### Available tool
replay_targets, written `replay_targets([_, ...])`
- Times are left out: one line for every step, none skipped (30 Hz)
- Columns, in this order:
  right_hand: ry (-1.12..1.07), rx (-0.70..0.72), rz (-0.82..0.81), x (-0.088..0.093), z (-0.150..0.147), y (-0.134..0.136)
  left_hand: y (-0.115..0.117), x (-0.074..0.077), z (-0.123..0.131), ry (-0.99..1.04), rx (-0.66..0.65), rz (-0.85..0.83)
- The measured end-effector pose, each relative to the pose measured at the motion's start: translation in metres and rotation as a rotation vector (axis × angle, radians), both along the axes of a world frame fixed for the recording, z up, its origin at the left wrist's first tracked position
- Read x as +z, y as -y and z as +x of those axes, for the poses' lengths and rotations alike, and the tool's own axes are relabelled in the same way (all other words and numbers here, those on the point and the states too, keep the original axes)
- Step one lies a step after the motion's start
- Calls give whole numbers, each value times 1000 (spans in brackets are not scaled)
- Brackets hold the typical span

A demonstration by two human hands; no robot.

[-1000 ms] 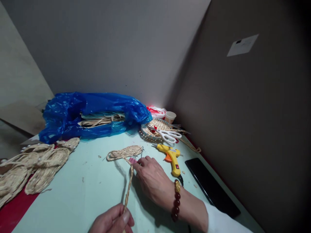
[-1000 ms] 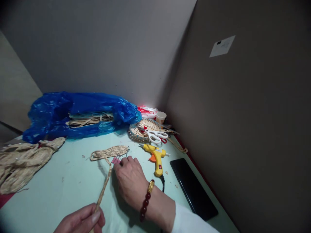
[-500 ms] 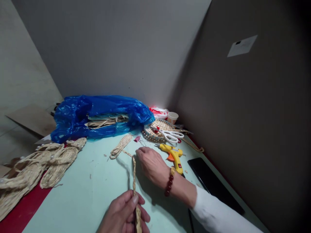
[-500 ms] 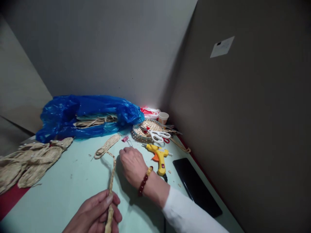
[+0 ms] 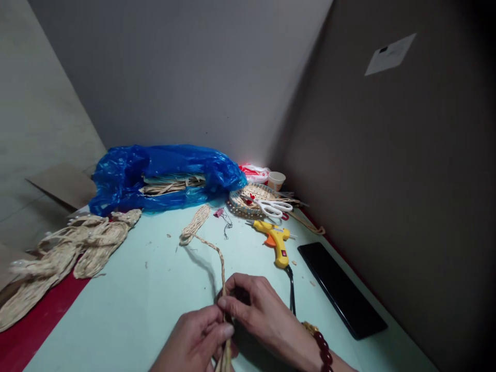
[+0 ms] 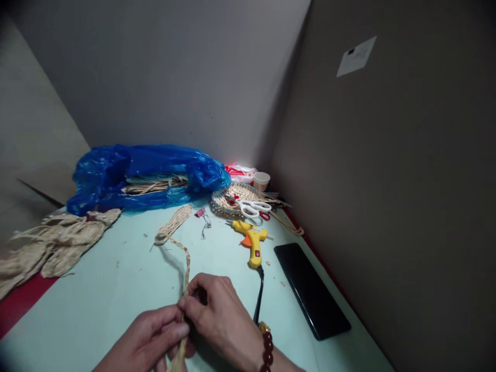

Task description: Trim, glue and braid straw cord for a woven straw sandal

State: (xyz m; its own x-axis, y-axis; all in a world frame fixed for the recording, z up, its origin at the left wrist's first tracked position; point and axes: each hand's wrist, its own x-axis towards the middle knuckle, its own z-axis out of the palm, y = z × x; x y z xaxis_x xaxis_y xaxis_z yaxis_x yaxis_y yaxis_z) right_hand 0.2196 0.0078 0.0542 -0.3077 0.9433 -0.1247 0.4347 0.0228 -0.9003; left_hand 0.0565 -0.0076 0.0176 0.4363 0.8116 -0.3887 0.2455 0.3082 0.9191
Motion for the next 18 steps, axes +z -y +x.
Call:
replay_targets([-3, -18, 11, -2, 1, -1, -4, 6, -4, -100, -18, 81])
replay_targets([-14, -25, 19, -3, 2, -2, -9, 13, -9, -227, -34, 201])
replay_targets([-33, -26, 17, -4, 4, -3, -18, 19, -16, -378, -11, 359])
replay_targets([-56, -23, 5, -4, 5, -3, -29, 24, -23, -536, 60, 567])
replay_targets([-78, -19, -10, -4, 7, -4, -42, 28, -30, -703, 156, 769])
replay_targets([-92, -19, -21, -3, 8, -5, -56, 30, -36, -779, 211, 834])
replay_targets([-93, -24, -25, -3, 9, -7, -71, 30, -42, -830, 243, 858])
replay_targets([-87, -34, -21, -2, 10, -8, -86, 29, -46, -877, 260, 872])
replay_targets([-82, -40, -15, -1, 10, -10, -100, 26, -48, -927, 274, 874])
replay_targets([-77, -45, -9, 0, 10, -11, -113, 22, -48, -960, 257, 867])
replay_targets([-71, -50, -6, 0, 10, -13, -124, 19, -47, -990, 240, 857])
replay_targets([-65, -55, -5, 0, 10, -15, -133, 16, -45, -1018, 227, 851])
replay_targets([-59, -59, -4, 0, 10, -17, -140, 15, -42, -1044, 221, 847])
replay_targets([-54, -61, -5, -1, 10, -19, -147, 14, -39, -1070, 225, 848])
replay_targets([-49, -61, -7, -1, 10, -22, -153, 15, -36, -1097, 238, 854])
replay_targets([-47, -59, -9, -1, 10, -24, -158, 17, -33, -1124, 258, 865])
replay_targets([-46, -57, -8, -2, 11, -28, -163, 20, -31, -1150, 282, 877])
replay_targets([-46, -54, -8, -2, 10, -32, -169, 22, -30, -1176, 305, 890])
